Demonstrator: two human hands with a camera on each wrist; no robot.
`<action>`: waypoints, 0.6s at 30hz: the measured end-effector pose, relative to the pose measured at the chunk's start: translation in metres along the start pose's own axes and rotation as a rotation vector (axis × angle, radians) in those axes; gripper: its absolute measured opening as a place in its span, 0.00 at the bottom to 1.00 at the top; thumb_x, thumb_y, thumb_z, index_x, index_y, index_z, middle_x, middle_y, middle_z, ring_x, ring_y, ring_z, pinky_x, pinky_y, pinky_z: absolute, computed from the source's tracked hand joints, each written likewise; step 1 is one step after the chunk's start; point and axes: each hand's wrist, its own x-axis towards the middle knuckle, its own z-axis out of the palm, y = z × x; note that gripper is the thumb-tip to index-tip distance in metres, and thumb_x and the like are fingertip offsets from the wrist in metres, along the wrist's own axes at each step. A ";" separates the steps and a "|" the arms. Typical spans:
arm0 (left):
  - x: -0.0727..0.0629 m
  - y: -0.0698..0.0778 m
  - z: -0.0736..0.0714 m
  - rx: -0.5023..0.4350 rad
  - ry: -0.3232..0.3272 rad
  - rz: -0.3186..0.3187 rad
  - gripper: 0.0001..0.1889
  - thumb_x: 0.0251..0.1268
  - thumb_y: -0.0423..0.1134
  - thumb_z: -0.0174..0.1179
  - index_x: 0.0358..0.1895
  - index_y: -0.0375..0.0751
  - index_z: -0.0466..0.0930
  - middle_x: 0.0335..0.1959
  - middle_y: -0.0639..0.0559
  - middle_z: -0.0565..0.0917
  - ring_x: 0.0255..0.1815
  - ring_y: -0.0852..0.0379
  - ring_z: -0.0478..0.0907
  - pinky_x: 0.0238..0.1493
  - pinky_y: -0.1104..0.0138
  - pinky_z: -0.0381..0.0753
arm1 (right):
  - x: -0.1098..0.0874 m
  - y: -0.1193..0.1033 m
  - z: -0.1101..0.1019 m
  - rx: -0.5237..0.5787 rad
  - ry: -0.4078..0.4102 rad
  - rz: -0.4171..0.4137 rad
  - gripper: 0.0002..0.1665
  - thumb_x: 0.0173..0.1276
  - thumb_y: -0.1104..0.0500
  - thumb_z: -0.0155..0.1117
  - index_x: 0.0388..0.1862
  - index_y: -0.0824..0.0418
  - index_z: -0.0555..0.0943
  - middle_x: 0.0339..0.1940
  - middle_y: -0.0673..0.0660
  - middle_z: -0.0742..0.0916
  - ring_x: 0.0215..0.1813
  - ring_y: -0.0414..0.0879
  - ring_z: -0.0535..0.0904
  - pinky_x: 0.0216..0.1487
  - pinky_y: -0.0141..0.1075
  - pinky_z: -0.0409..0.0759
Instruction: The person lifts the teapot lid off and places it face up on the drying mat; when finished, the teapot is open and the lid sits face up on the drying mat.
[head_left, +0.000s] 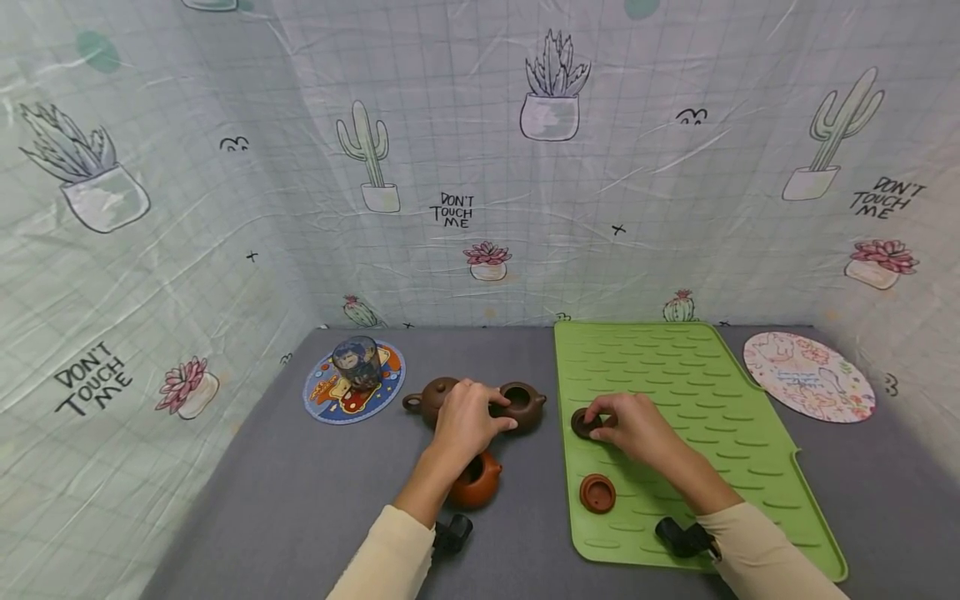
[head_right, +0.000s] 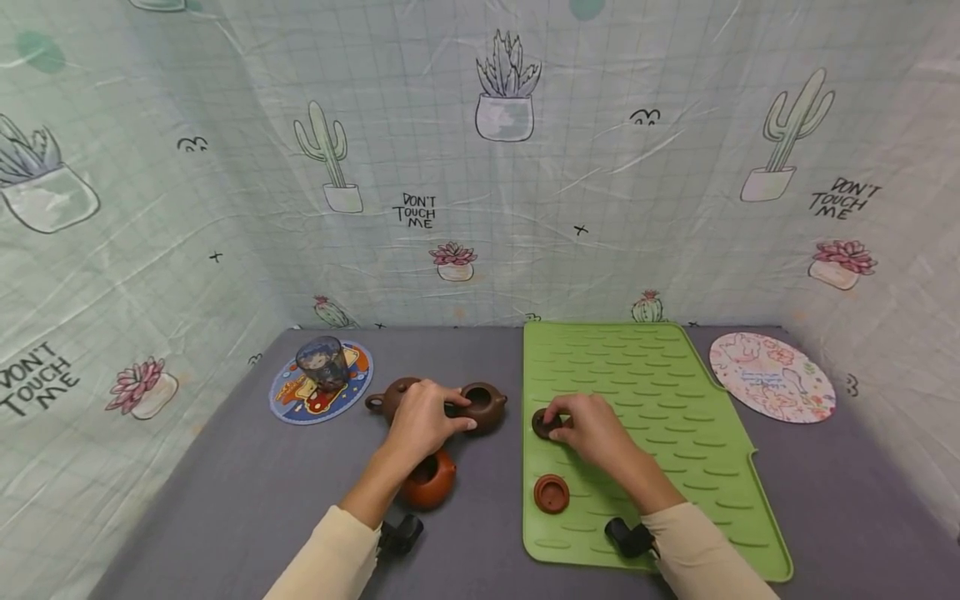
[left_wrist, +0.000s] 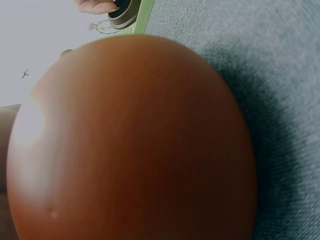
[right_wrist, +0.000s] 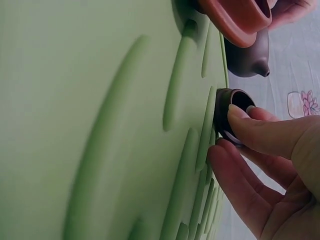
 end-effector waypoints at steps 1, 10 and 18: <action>0.000 0.000 0.000 0.002 -0.001 -0.001 0.14 0.50 0.48 0.80 0.42 0.53 0.94 0.54 0.53 0.90 0.43 0.51 0.81 0.33 0.68 0.80 | 0.000 0.000 0.000 -0.003 0.001 0.003 0.09 0.58 0.68 0.77 0.36 0.58 0.87 0.41 0.58 0.92 0.36 0.47 0.91 0.32 0.31 0.84; 0.004 0.008 -0.002 0.047 0.002 0.029 0.15 0.50 0.48 0.80 0.42 0.52 0.94 0.47 0.52 0.92 0.40 0.51 0.83 0.33 0.64 0.83 | -0.001 0.001 -0.007 0.005 -0.020 0.011 0.09 0.60 0.67 0.76 0.38 0.59 0.87 0.43 0.59 0.92 0.37 0.47 0.91 0.33 0.32 0.84; -0.002 0.001 -0.002 0.023 -0.024 0.018 0.15 0.54 0.50 0.78 0.45 0.53 0.92 0.50 0.50 0.89 0.49 0.51 0.81 0.42 0.60 0.86 | 0.001 0.003 -0.008 0.052 -0.062 0.038 0.11 0.62 0.64 0.76 0.40 0.58 0.81 0.45 0.58 0.91 0.44 0.50 0.91 0.38 0.37 0.85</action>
